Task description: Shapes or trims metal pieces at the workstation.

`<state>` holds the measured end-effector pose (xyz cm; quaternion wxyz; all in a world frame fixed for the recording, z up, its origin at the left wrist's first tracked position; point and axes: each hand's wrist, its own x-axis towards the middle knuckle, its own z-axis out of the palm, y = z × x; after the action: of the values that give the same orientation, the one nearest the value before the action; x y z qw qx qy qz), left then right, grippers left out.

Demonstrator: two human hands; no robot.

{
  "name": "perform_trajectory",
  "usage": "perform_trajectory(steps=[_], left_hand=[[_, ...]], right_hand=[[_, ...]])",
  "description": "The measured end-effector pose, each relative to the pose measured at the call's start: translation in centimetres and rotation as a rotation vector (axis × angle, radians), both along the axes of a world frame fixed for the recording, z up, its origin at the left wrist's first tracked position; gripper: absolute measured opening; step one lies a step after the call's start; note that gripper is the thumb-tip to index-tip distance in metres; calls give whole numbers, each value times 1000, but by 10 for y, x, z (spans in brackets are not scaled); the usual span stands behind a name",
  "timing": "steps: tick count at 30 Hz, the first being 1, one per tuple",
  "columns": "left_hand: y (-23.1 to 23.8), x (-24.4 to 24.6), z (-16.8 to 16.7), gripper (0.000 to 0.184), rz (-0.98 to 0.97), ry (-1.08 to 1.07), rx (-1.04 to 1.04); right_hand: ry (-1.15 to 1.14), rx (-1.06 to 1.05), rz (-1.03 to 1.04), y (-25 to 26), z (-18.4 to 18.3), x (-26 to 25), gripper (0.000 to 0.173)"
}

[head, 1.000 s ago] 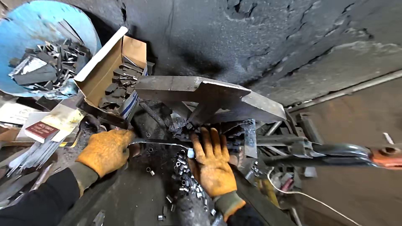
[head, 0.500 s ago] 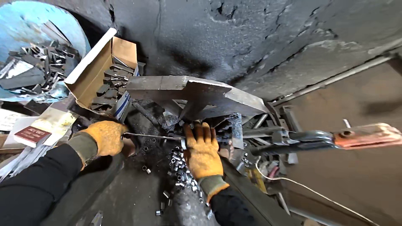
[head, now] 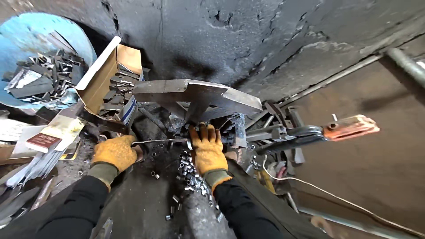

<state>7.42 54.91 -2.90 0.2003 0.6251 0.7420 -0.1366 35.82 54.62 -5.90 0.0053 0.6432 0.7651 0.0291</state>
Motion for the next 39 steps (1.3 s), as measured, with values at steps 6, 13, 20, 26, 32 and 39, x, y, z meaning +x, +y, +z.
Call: perform_trajectory(steps=[6, 13, 20, 26, 32, 39], left_hand=[[-22, 14, -4, 28, 126, -30, -1], [-29, 18, -2, 30, 146, -30, 2], [-25, 11, -3, 34, 131, -31, -13], [-6, 0, 49, 30, -74, 27, 46], [-77, 27, 32, 32, 99, -860, -338], [-124, 83, 41, 41, -599, -273, 354]], right_hand=[[-3, -25, -10, 2, 1, 0, 85], [7, -13, -11, 4, 2, -1, 88], [18, -53, -33, 6, 3, -4, 87], [296, 191, 48, -72, 10, -14, 74], [1359, -464, -249, -116, 43, -58, 47], [1037, -454, -325, -94, 44, -20, 32]])
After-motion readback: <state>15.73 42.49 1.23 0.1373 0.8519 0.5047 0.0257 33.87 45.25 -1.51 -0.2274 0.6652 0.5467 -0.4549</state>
